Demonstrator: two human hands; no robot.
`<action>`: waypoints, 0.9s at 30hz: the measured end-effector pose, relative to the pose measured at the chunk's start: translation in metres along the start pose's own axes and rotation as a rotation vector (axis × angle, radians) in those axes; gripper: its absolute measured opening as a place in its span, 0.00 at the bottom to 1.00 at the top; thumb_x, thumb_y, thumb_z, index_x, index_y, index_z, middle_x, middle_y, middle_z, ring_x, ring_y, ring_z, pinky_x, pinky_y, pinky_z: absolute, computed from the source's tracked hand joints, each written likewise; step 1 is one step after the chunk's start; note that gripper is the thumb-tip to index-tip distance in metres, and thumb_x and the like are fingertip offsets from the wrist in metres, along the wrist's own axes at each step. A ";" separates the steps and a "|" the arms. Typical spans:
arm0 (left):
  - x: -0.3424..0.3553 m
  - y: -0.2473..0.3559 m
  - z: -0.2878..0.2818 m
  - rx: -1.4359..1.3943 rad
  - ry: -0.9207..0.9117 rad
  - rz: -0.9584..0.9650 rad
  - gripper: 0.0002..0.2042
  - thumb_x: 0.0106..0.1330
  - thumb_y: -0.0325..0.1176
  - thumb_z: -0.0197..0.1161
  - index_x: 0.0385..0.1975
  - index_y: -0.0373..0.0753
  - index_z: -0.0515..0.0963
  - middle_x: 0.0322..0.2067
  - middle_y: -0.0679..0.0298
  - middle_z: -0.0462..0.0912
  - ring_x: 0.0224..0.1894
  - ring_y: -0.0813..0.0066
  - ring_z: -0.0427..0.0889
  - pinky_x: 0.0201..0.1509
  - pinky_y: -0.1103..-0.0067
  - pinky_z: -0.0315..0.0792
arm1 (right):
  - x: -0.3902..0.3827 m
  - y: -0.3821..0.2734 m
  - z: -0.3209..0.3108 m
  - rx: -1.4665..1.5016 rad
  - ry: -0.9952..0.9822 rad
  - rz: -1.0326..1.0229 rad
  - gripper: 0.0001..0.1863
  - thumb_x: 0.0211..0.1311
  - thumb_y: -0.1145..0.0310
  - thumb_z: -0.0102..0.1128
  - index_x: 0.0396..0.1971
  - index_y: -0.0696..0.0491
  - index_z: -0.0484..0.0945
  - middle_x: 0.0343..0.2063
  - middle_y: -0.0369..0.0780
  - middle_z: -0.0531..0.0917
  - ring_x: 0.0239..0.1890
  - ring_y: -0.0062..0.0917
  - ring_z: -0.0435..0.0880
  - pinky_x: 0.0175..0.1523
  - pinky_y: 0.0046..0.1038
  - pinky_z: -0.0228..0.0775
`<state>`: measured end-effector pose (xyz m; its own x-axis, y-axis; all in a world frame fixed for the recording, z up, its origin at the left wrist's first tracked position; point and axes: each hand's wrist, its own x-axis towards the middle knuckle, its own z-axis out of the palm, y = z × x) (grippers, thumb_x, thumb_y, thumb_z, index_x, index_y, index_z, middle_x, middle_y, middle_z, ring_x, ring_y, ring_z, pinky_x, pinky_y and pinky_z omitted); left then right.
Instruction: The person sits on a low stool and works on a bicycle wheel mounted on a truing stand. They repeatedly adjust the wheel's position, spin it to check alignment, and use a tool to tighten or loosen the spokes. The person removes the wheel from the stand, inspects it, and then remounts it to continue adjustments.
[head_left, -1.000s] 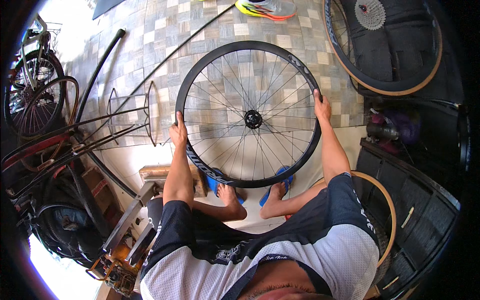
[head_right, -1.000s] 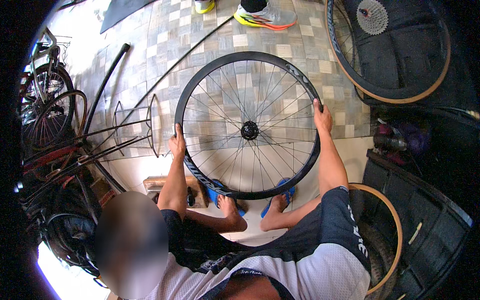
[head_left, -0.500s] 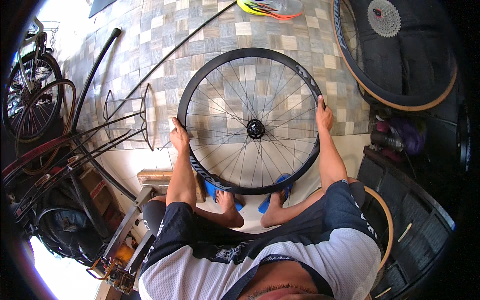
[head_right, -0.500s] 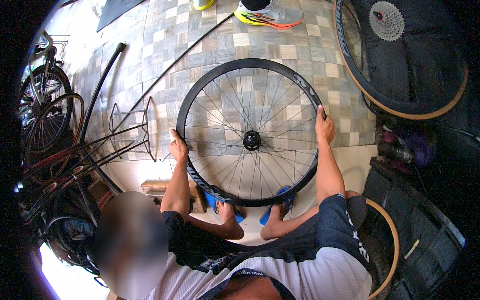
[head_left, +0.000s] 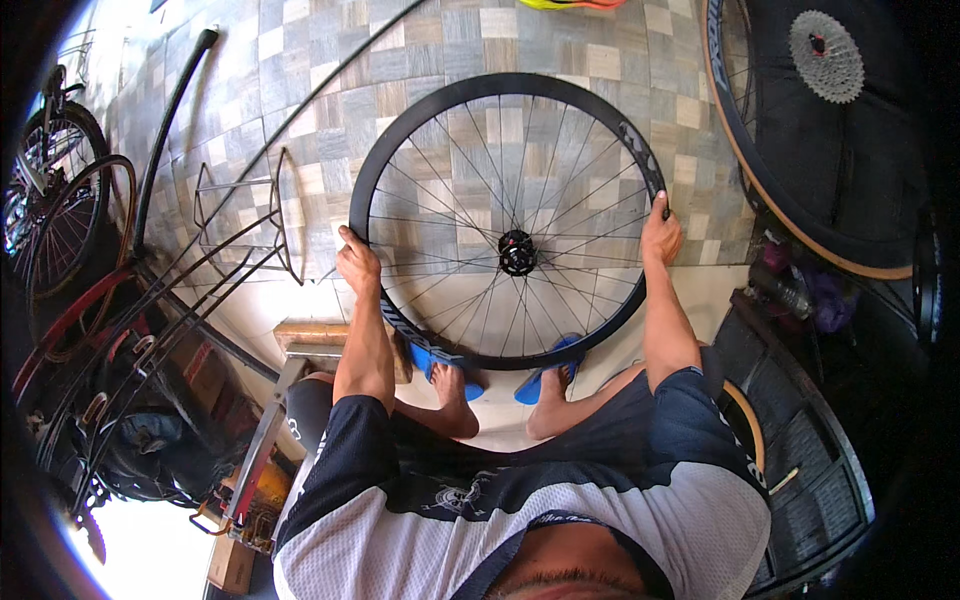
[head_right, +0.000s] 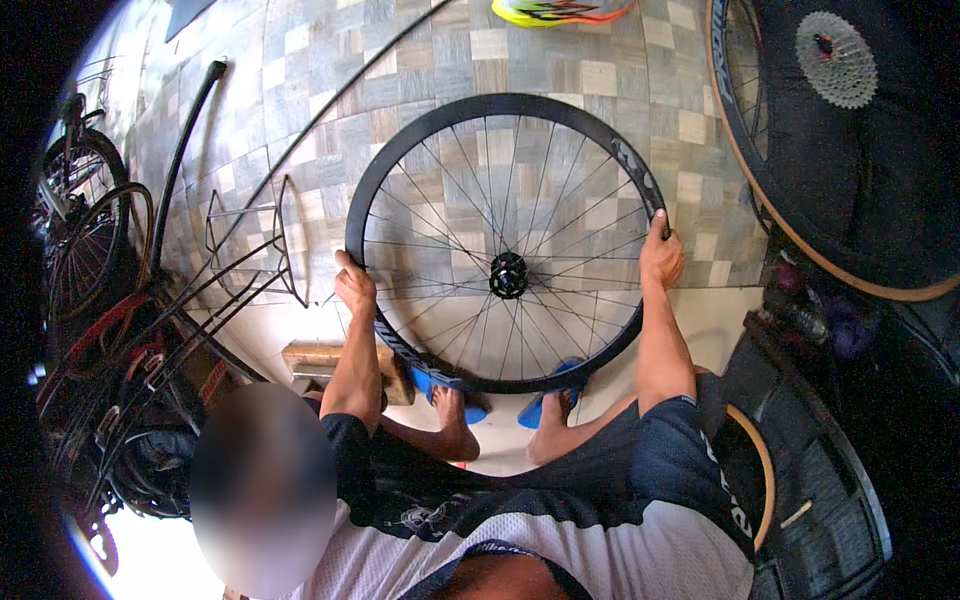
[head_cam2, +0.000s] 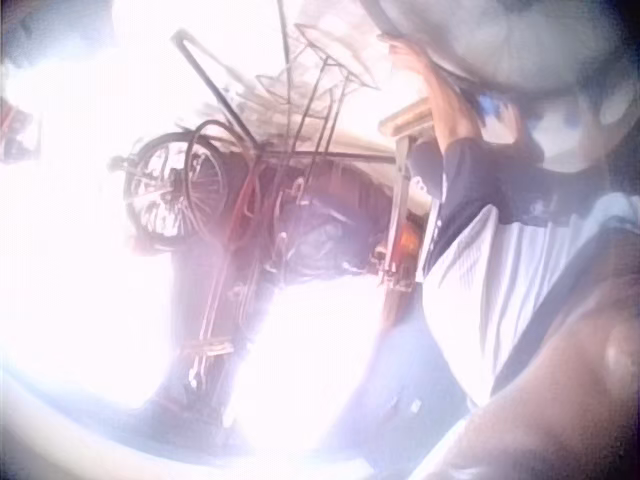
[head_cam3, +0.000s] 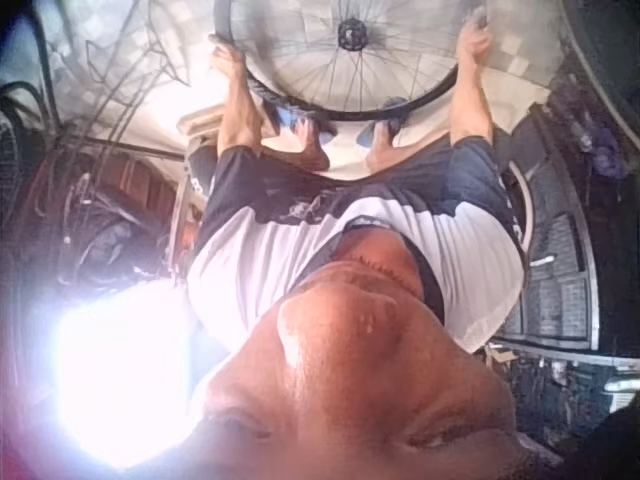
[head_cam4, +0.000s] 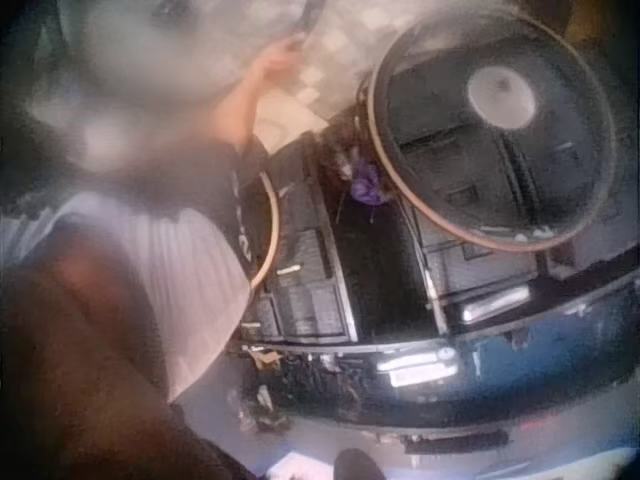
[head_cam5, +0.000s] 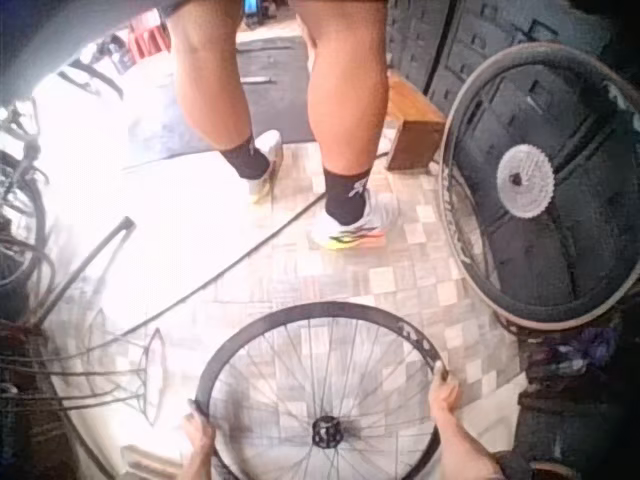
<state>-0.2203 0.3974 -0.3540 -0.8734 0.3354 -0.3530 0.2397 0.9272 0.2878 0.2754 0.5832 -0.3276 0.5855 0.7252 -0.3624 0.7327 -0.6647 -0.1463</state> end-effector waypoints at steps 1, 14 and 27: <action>0.005 -0.007 0.001 0.016 -0.026 -0.004 0.49 0.76 0.65 0.26 0.31 0.20 0.83 0.32 0.30 0.81 0.42 0.29 0.80 0.54 0.50 0.69 | 0.003 -0.005 0.001 -0.005 0.012 -0.017 0.46 0.65 0.25 0.38 0.47 0.56 0.85 0.45 0.56 0.85 0.51 0.53 0.82 0.55 0.49 0.72; 0.017 0.026 -0.018 -0.102 -0.107 0.174 0.46 0.72 0.70 0.34 0.41 0.23 0.83 0.41 0.31 0.82 0.48 0.33 0.80 0.57 0.54 0.71 | -0.021 0.041 0.008 0.097 0.060 0.106 0.53 0.61 0.21 0.37 0.48 0.62 0.84 0.49 0.57 0.84 0.54 0.51 0.81 0.57 0.47 0.71; -0.022 -0.012 -0.024 -0.087 -0.098 0.022 0.49 0.69 0.75 0.33 0.44 0.27 0.83 0.42 0.35 0.83 0.51 0.37 0.80 0.57 0.54 0.71 | 0.008 0.019 -0.018 0.170 -0.041 -0.175 0.56 0.61 0.19 0.29 0.51 0.61 0.82 0.51 0.59 0.82 0.57 0.55 0.77 0.63 0.48 0.66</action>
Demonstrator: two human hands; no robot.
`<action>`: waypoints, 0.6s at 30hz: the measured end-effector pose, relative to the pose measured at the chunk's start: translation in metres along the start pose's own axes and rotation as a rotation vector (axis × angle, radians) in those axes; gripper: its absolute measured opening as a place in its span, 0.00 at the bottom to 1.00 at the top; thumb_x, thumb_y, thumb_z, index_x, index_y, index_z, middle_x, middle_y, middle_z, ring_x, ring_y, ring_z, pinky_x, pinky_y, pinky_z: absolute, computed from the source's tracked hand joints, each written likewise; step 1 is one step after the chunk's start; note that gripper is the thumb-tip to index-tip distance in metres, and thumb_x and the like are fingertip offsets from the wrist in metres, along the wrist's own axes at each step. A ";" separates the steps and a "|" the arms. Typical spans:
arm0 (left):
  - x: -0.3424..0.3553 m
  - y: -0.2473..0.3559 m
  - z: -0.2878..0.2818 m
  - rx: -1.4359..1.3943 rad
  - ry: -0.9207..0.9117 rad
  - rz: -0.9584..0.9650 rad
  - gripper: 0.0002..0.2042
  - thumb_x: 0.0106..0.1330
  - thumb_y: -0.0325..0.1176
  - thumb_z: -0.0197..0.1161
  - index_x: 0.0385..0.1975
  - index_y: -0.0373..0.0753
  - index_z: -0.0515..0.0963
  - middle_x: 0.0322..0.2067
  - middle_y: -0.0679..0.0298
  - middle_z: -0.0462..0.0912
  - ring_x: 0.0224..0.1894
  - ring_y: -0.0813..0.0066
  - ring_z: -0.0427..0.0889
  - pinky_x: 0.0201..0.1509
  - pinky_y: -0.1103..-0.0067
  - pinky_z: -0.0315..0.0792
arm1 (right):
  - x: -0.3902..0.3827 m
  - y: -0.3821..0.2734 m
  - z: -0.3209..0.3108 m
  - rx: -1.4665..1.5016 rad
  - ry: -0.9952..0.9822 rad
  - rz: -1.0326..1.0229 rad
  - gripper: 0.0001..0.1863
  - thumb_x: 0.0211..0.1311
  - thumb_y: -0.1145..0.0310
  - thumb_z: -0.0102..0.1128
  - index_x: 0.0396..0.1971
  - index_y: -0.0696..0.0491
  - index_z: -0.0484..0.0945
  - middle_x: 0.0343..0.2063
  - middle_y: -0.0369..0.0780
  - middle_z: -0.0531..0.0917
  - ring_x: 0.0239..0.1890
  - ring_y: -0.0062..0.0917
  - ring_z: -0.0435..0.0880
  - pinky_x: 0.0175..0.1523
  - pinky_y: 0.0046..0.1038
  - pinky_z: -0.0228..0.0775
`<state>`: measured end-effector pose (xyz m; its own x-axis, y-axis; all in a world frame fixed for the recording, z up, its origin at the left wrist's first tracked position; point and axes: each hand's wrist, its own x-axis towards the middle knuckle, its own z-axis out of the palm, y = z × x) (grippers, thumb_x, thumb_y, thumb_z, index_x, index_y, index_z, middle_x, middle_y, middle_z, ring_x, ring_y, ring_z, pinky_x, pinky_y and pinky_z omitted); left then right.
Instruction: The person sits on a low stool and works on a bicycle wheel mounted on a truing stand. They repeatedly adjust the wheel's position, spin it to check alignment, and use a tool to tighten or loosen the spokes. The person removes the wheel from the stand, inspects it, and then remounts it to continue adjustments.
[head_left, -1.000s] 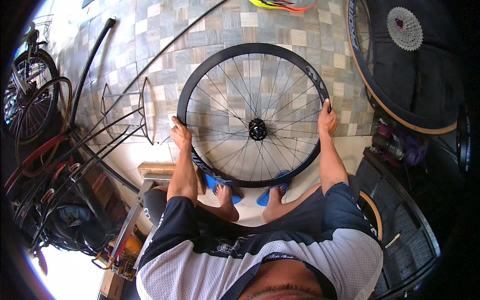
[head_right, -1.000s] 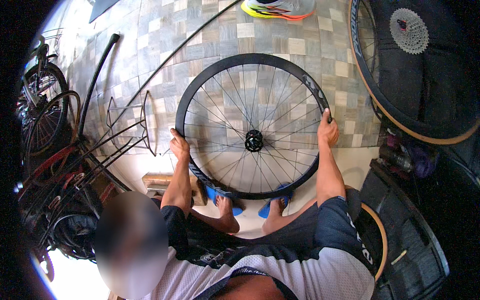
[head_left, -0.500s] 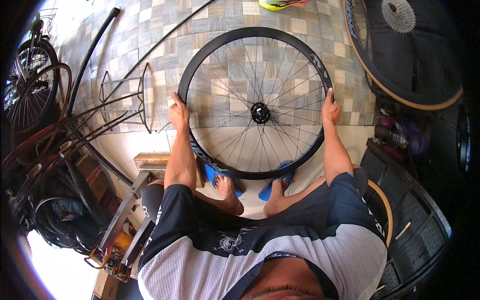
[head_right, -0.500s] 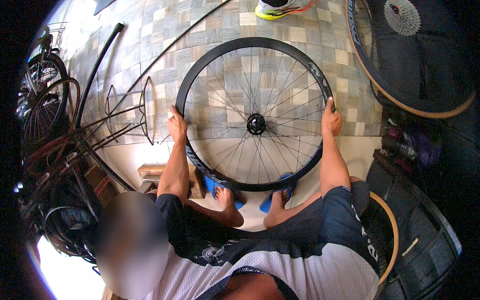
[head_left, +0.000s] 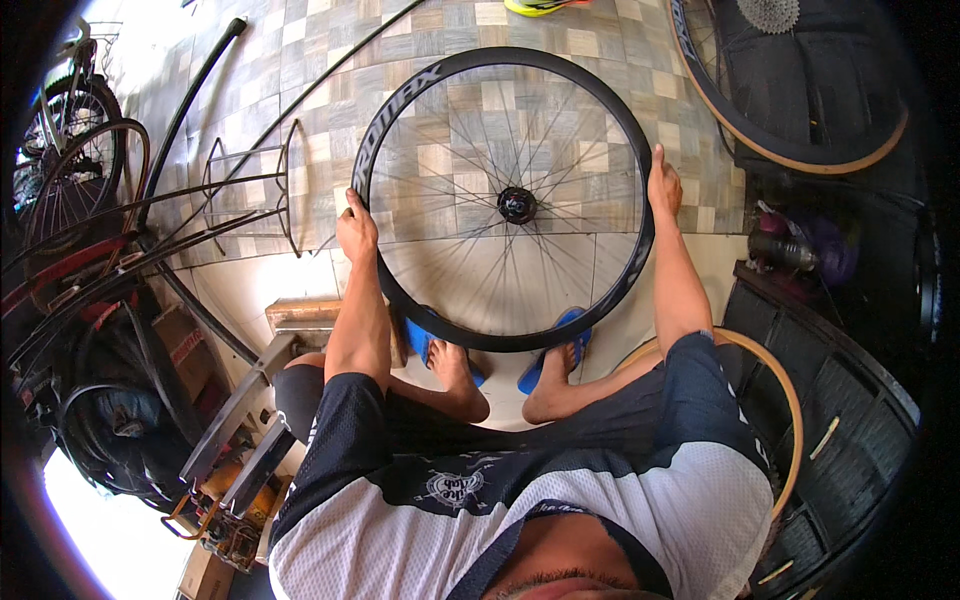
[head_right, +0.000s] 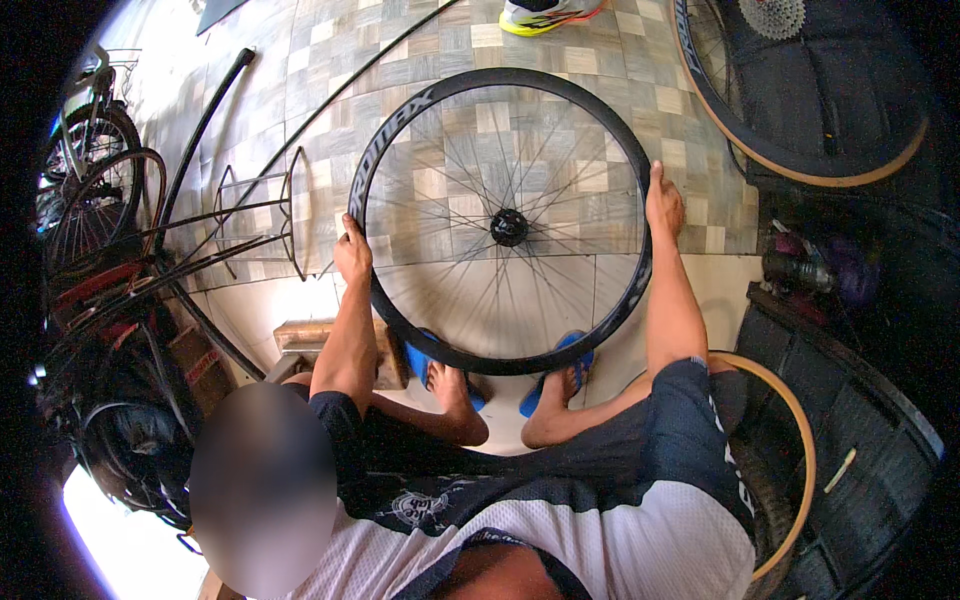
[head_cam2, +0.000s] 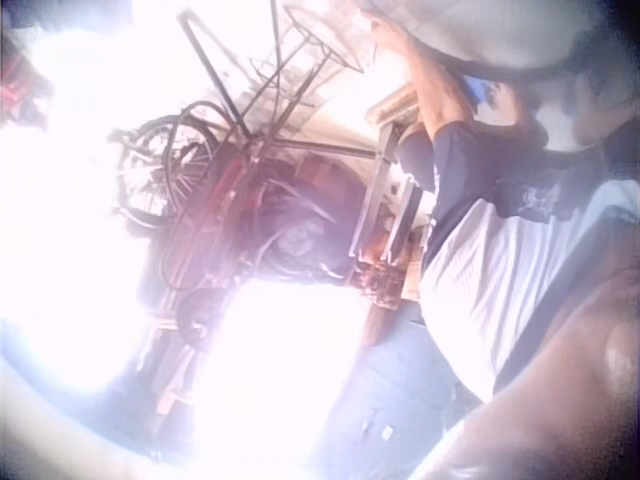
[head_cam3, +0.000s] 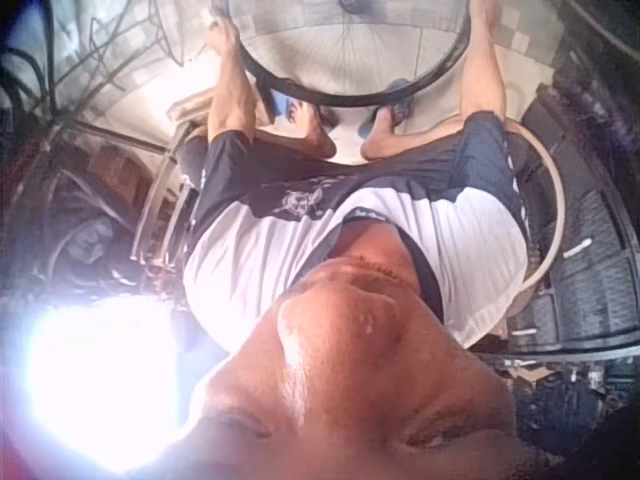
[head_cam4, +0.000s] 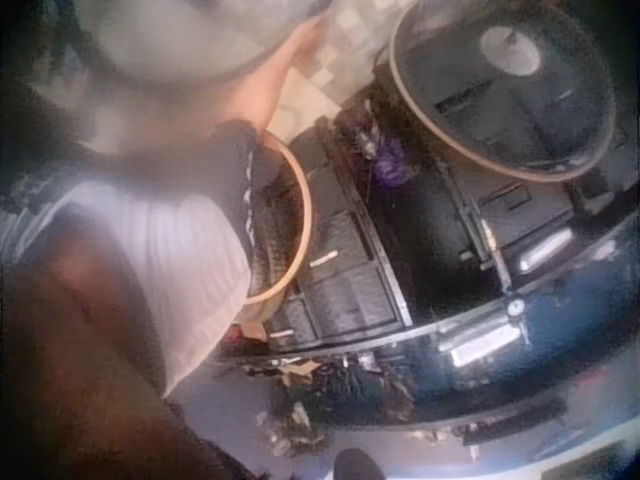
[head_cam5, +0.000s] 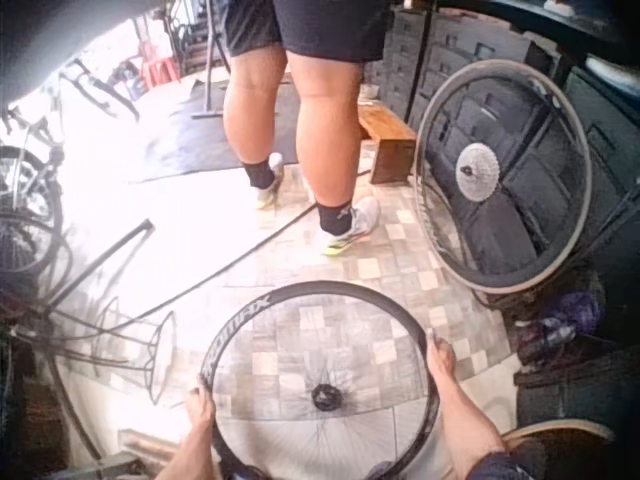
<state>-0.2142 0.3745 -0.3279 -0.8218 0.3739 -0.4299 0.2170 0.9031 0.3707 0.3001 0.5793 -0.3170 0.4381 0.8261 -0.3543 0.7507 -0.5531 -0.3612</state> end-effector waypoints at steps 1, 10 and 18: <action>-0.002 0.006 0.000 -0.009 0.009 0.003 0.49 0.69 0.75 0.32 0.43 0.27 0.84 0.42 0.35 0.83 0.50 0.37 0.81 0.56 0.54 0.71 | 0.009 -0.009 0.001 -0.010 -0.031 0.000 0.57 0.61 0.19 0.28 0.50 0.61 0.83 0.50 0.59 0.82 0.56 0.55 0.78 0.62 0.48 0.67; 0.008 0.011 0.005 0.031 0.056 -0.038 0.49 0.71 0.72 0.29 0.34 0.27 0.86 0.32 0.34 0.83 0.40 0.35 0.82 0.49 0.53 0.72 | -0.003 -0.010 0.025 -0.081 0.009 0.138 0.55 0.63 0.21 0.25 0.48 0.58 0.85 0.49 0.56 0.84 0.56 0.52 0.80 0.60 0.46 0.69; 0.014 0.017 0.012 0.048 0.067 0.027 0.46 0.74 0.67 0.31 0.32 0.25 0.85 0.31 0.34 0.82 0.40 0.31 0.80 0.50 0.51 0.70 | 0.002 -0.029 0.026 -0.119 0.000 0.208 0.51 0.66 0.23 0.28 0.48 0.58 0.86 0.47 0.55 0.85 0.52 0.52 0.82 0.56 0.47 0.72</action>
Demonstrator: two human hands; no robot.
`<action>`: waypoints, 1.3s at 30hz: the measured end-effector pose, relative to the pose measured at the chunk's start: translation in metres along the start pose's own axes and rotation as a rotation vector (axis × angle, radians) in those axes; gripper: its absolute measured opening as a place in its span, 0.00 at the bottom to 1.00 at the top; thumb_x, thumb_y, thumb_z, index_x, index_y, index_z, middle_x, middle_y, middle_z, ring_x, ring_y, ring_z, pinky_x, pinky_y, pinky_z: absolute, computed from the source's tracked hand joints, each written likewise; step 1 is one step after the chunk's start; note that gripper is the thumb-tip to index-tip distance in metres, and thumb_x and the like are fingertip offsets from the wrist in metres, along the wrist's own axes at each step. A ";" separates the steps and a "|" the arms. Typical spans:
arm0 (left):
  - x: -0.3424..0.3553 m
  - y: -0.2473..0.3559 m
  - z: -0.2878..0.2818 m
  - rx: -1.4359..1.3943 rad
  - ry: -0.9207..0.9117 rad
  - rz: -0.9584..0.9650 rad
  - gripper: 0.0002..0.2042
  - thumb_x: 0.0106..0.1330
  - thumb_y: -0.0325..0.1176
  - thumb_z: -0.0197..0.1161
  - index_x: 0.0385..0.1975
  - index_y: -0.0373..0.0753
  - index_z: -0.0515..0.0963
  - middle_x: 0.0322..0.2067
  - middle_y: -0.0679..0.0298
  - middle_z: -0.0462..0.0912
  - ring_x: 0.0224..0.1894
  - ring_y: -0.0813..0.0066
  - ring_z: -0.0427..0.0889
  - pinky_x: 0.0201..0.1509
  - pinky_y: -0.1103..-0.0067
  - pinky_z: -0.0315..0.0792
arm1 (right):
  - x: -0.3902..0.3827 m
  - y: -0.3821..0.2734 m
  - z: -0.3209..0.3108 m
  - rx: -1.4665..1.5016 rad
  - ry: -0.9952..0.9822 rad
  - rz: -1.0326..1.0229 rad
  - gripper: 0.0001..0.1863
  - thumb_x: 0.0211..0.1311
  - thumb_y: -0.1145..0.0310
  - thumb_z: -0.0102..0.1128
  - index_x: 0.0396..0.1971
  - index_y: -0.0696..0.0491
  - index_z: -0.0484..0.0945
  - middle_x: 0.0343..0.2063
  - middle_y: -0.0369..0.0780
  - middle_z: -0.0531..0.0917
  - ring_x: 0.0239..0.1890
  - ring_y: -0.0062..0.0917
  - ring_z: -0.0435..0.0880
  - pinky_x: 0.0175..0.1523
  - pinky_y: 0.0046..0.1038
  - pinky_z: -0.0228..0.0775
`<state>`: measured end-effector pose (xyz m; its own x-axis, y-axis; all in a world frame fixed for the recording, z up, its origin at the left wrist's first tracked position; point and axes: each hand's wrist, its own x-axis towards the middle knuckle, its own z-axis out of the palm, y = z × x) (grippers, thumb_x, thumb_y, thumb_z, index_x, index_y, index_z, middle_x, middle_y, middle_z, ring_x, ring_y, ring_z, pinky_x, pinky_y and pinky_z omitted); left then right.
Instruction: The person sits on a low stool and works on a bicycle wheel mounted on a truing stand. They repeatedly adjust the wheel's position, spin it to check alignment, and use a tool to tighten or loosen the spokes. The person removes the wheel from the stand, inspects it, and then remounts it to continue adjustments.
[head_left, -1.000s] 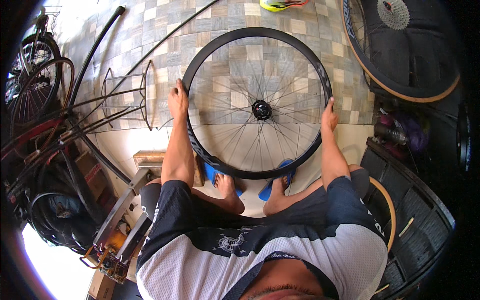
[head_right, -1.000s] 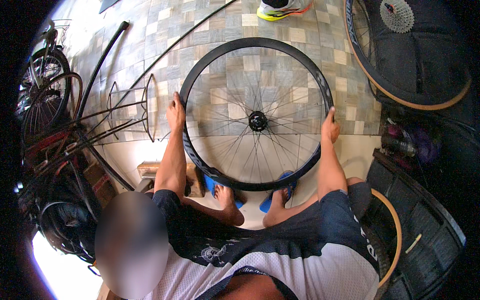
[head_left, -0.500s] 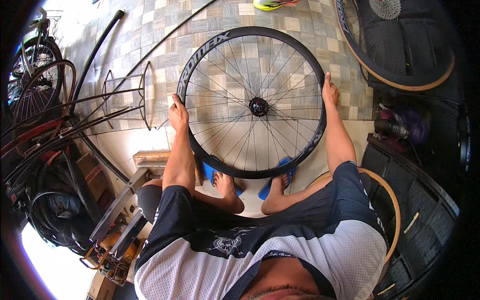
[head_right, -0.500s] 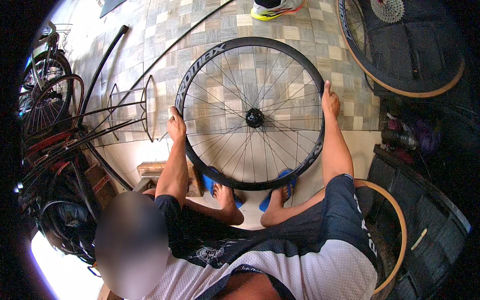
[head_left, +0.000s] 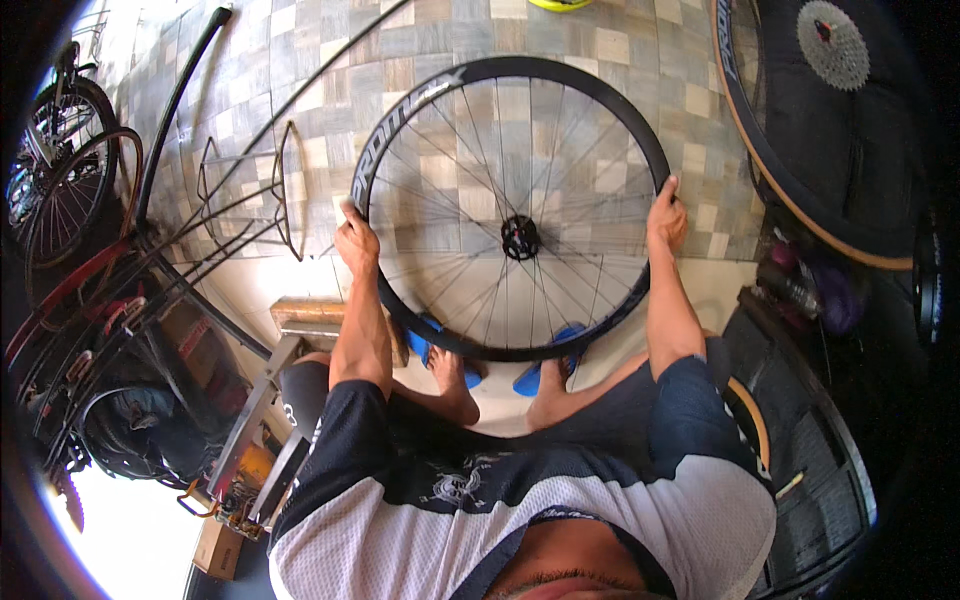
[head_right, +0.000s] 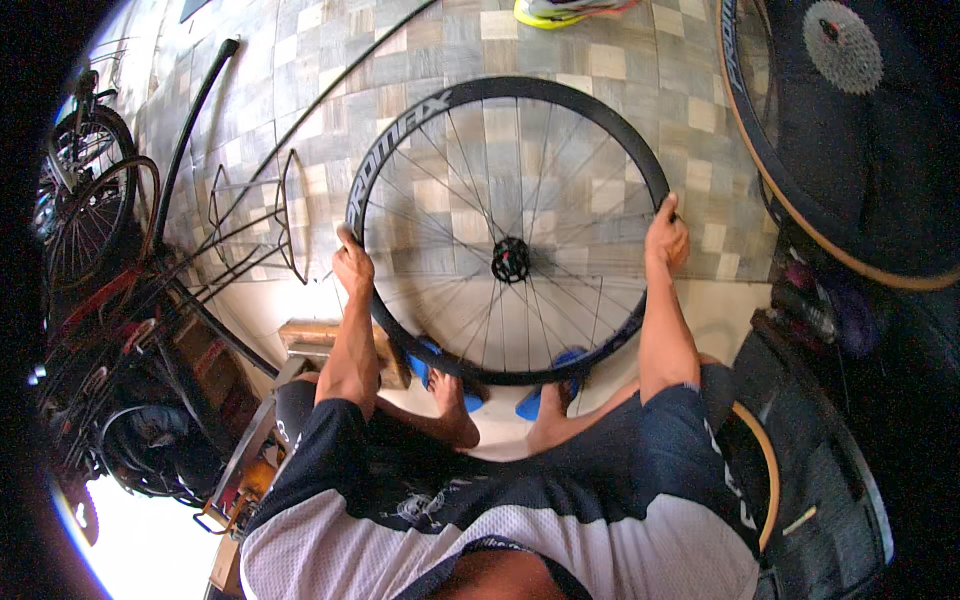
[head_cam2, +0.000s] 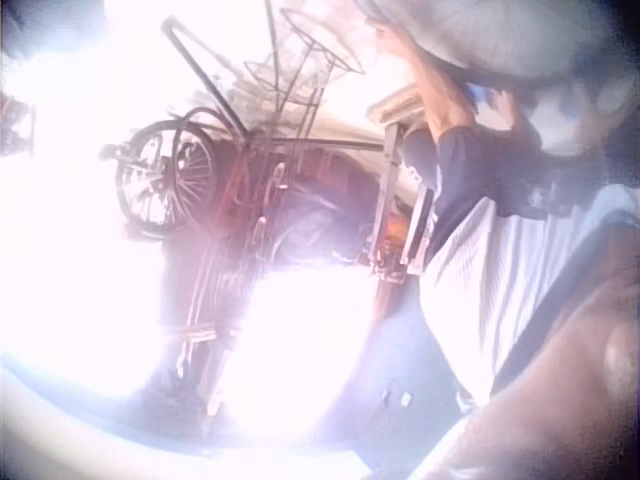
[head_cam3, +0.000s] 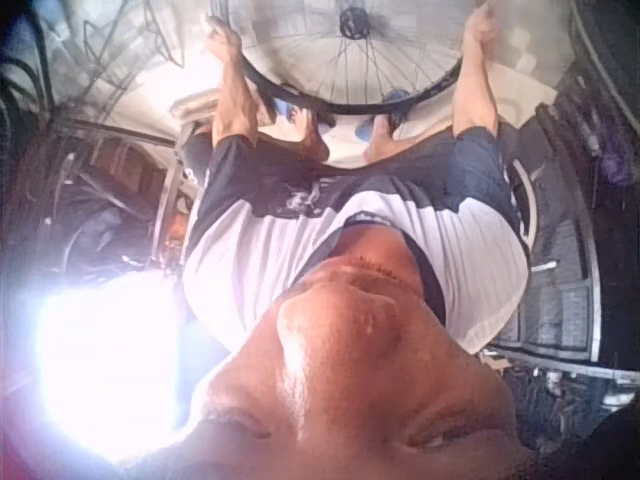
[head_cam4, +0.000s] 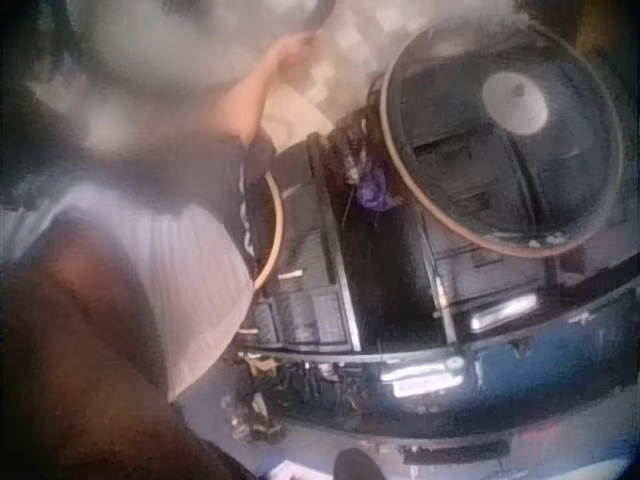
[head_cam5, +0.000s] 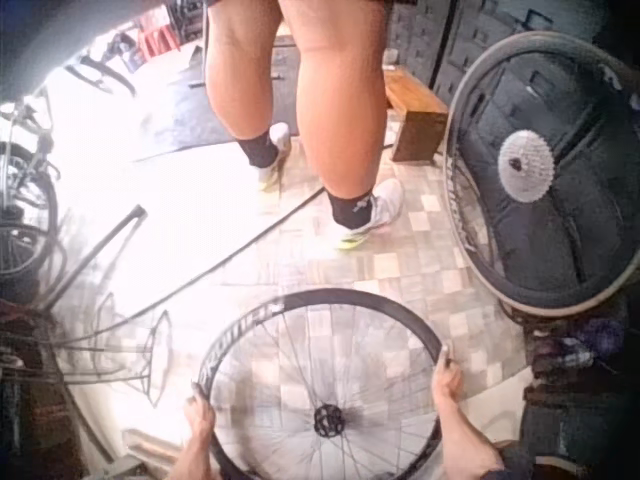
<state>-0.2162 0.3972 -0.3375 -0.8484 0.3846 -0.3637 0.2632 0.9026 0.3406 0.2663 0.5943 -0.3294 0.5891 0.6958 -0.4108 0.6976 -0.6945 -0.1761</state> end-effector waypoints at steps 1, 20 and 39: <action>0.004 0.003 0.002 -0.008 0.014 -0.001 0.45 0.75 0.66 0.31 0.32 0.25 0.84 0.30 0.33 0.82 0.40 0.31 0.80 0.50 0.51 0.70 | 0.003 -0.007 0.000 0.000 -0.013 0.017 0.51 0.66 0.24 0.29 0.48 0.57 0.86 0.47 0.55 0.85 0.51 0.52 0.83 0.55 0.47 0.72; 0.012 0.002 -0.024 -0.022 -0.046 0.091 0.47 0.69 0.74 0.37 0.46 0.26 0.81 0.44 0.34 0.83 0.52 0.37 0.80 0.57 0.55 0.71 | -0.035 0.117 0.014 0.057 0.017 0.119 0.56 0.57 0.17 0.38 0.57 0.60 0.78 0.55 0.56 0.80 0.60 0.48 0.77 0.65 0.49 0.65; -0.028 -0.024 0.000 -0.001 0.025 -0.204 0.52 0.68 0.76 0.28 0.36 0.25 0.85 0.36 0.33 0.83 0.45 0.34 0.81 0.53 0.53 0.71 | 0.008 0.006 0.007 0.018 0.076 -0.098 0.52 0.64 0.21 0.27 0.49 0.55 0.86 0.50 0.53 0.85 0.54 0.49 0.82 0.58 0.46 0.70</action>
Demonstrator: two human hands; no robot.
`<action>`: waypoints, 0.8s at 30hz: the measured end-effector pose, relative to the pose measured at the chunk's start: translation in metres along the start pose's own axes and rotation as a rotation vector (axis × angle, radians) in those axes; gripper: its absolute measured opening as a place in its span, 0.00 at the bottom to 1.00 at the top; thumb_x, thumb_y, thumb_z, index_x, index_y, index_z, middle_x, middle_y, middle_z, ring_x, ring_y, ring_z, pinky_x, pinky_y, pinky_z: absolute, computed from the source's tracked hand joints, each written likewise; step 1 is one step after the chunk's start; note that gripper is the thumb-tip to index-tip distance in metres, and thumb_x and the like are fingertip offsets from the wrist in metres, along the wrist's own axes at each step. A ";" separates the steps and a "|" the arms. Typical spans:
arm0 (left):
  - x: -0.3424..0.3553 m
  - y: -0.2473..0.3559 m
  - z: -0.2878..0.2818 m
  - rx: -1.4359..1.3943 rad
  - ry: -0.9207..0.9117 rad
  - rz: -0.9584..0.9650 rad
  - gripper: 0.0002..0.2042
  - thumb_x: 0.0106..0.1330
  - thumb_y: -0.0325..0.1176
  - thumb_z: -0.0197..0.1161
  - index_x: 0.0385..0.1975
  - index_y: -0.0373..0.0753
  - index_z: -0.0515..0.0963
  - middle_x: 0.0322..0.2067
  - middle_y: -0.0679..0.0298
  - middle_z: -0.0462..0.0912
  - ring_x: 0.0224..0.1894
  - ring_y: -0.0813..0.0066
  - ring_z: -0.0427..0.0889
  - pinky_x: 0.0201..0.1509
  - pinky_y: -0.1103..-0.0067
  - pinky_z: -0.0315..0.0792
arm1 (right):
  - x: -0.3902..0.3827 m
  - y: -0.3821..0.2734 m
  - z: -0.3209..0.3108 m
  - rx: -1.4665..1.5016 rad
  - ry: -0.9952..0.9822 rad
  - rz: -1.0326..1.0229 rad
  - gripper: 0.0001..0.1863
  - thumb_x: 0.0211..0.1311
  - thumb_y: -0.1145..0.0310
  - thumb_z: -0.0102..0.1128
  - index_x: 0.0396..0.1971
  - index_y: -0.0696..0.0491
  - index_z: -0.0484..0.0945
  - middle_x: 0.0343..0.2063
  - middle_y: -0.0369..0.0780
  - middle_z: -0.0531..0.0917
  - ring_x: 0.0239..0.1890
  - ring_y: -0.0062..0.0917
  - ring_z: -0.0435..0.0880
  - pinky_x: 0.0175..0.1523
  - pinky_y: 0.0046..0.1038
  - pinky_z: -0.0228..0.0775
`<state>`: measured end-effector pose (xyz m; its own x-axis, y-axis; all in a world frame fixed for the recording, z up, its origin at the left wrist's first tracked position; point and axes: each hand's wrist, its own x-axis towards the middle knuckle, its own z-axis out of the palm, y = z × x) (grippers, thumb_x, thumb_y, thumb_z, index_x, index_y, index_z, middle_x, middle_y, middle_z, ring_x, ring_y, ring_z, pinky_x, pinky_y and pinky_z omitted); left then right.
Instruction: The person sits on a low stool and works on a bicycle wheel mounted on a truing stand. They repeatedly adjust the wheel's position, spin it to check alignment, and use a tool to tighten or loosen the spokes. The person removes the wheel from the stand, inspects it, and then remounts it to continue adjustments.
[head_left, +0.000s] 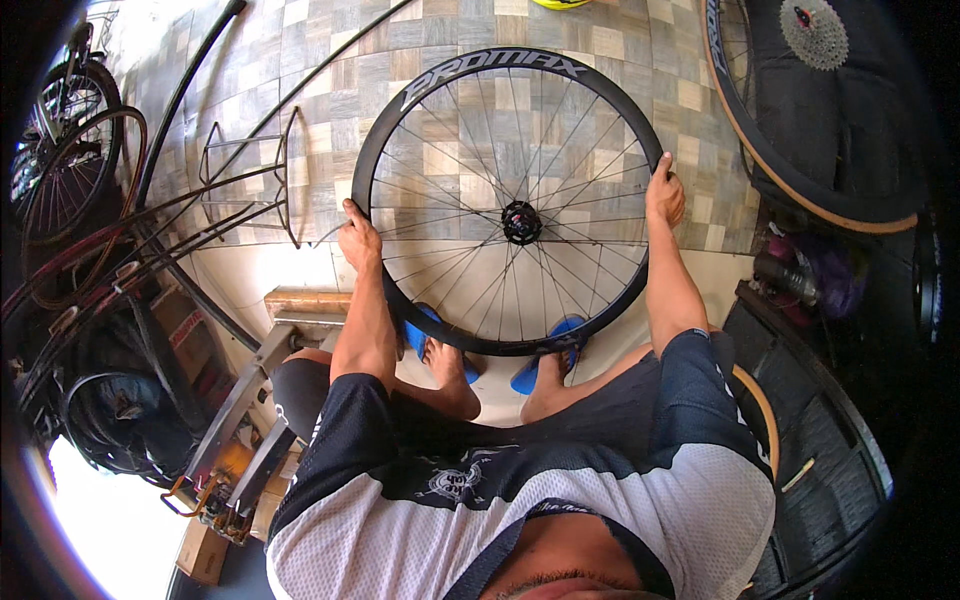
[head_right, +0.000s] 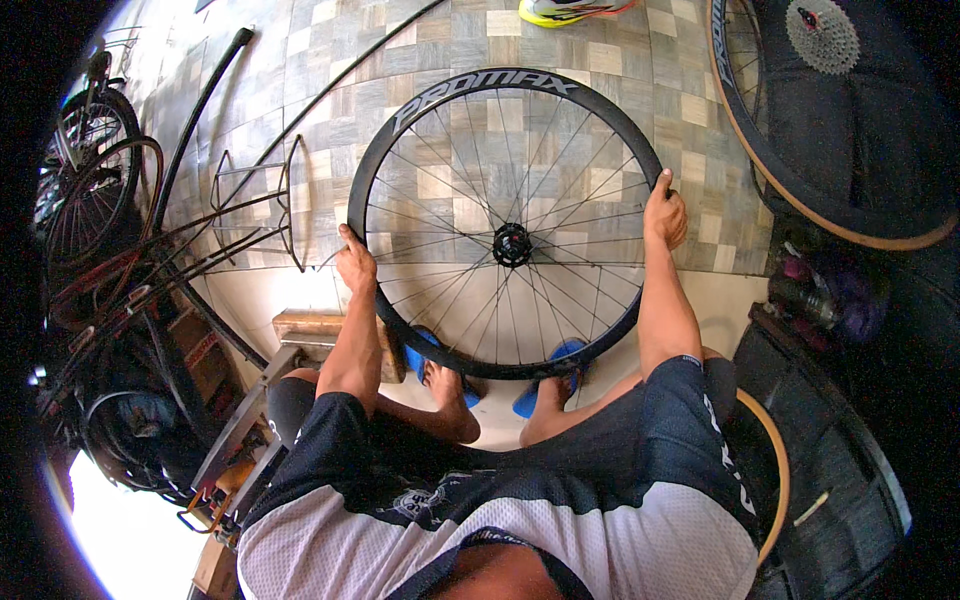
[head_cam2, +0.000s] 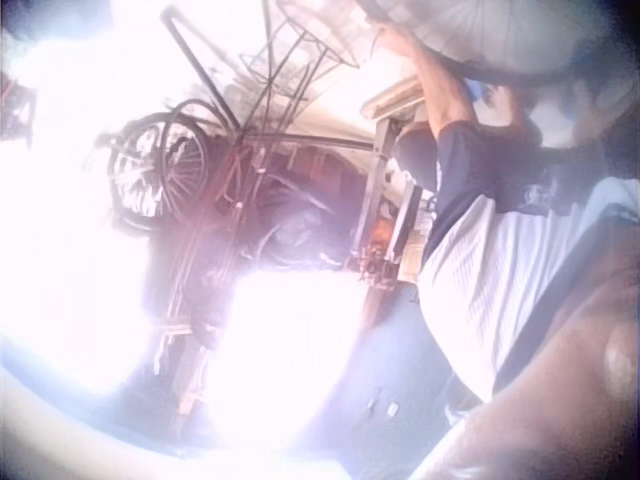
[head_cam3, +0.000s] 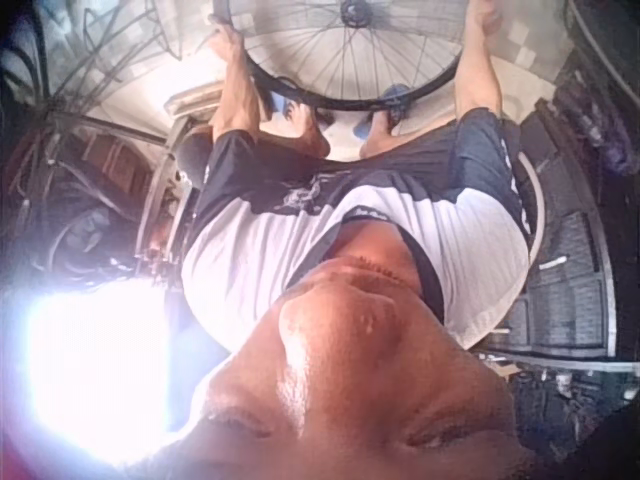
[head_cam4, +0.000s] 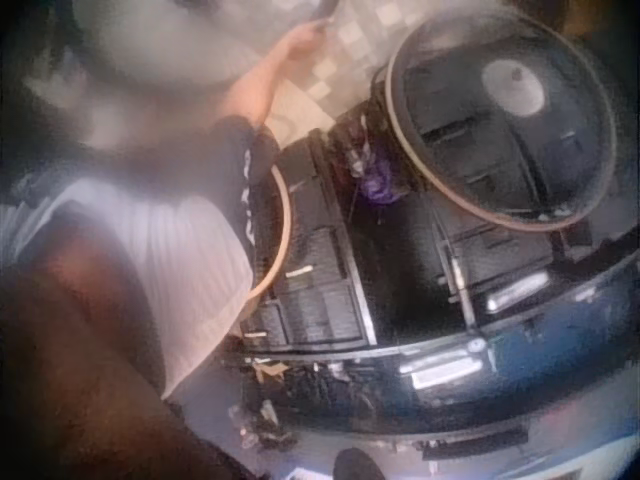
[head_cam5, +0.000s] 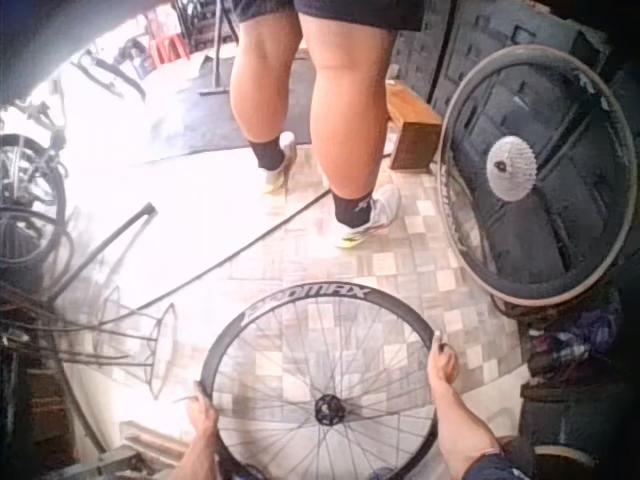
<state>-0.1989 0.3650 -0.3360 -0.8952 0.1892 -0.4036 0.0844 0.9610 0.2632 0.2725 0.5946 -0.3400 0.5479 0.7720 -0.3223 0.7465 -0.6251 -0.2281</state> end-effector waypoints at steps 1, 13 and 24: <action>0.000 0.000 0.000 0.001 0.012 0.011 0.51 0.69 0.75 0.29 0.36 0.25 0.85 0.37 0.32 0.83 0.44 0.33 0.81 0.53 0.52 0.71 | 0.001 -0.004 0.000 -0.013 -0.019 0.014 0.52 0.64 0.22 0.27 0.48 0.55 0.86 0.49 0.52 0.85 0.53 0.49 0.82 0.56 0.47 0.71; 0.008 -0.006 0.002 0.014 -0.033 0.035 0.48 0.72 0.70 0.29 0.37 0.25 0.85 0.37 0.31 0.83 0.47 0.32 0.80 0.56 0.52 0.70 | -0.004 -0.018 -0.010 -0.009 -0.105 0.032 0.52 0.63 0.21 0.32 0.45 0.57 0.87 0.44 0.51 0.87 0.50 0.47 0.83 0.55 0.46 0.72; 0.044 0.032 -0.013 -0.167 -0.138 0.335 0.47 0.68 0.74 0.42 0.43 0.23 0.81 0.45 0.31 0.81 0.52 0.35 0.79 0.59 0.59 0.70 | -0.033 0.075 -0.008 0.210 -0.063 0.226 0.60 0.53 0.15 0.42 0.50 0.66 0.82 0.47 0.57 0.85 0.55 0.49 0.81 0.60 0.44 0.70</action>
<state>-0.2411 0.4011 -0.3342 -0.7619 0.5228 -0.3824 0.2791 0.7977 0.5345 0.3135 0.5232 -0.3387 0.6616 0.6064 -0.4411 0.5110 -0.7951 -0.3265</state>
